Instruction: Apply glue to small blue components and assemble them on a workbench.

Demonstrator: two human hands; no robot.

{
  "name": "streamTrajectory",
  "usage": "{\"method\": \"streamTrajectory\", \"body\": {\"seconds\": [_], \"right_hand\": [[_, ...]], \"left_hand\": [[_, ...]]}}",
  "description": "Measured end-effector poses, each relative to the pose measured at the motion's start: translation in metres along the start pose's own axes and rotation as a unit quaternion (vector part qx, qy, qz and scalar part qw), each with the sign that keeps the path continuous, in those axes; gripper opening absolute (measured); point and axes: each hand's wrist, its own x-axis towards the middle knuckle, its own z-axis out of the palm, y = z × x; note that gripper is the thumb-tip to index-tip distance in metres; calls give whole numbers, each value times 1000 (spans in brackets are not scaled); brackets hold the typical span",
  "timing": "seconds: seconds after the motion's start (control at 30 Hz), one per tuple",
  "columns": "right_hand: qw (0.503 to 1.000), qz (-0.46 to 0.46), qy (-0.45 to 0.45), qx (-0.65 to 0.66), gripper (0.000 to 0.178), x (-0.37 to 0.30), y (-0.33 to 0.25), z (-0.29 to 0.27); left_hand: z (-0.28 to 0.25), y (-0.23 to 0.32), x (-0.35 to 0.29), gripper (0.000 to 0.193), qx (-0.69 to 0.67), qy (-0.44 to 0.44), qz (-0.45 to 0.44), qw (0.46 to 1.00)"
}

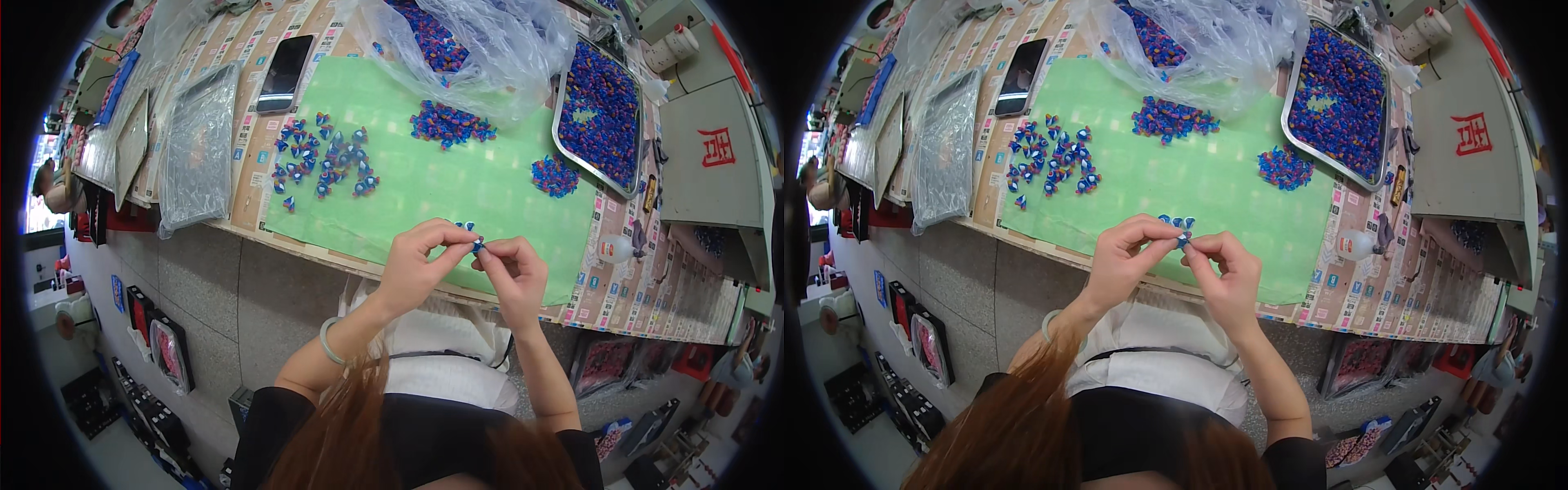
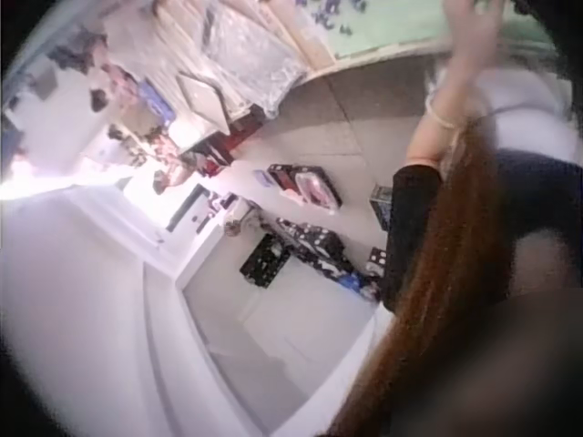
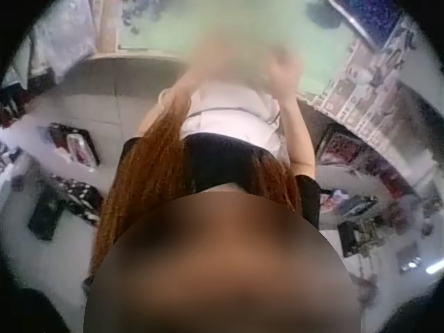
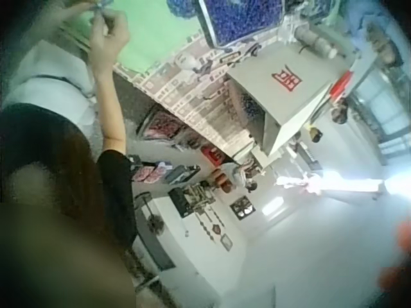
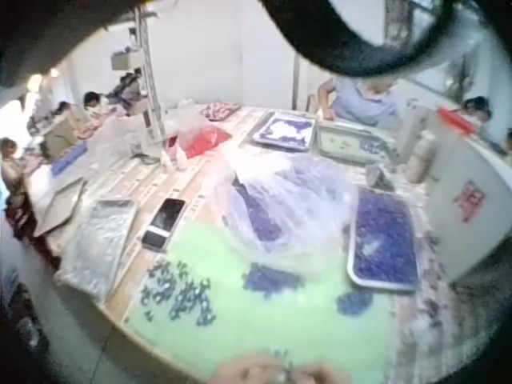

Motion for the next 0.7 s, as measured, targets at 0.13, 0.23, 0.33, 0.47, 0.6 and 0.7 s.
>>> {"method": "streamTrajectory", "body": {"seconds": [0.13,0.23,0.33,0.47,0.6,0.7], "right_hand": [[998,43,2,52,3,-3,-1,-1],[999,33,7,31,3,-4,-3,-2],[996,45,21,70,4,-2,-5,0],[993,53,30,99,4,-1,-10,-1],[991,51,19,126,4,-4,-7,-2],[990,40,12,136,4,-6,-7,-2]], "left_hand": [[2,-1,-1,12,59,-11,64,996],[2,-1,-1,13,62,-20,63,996],[6,0,-1,16,49,-15,76,996],[11,8,-1,21,88,-3,99,991],[13,8,-5,22,104,12,115,988],[13,5,-7,22,110,16,139,984]]}}
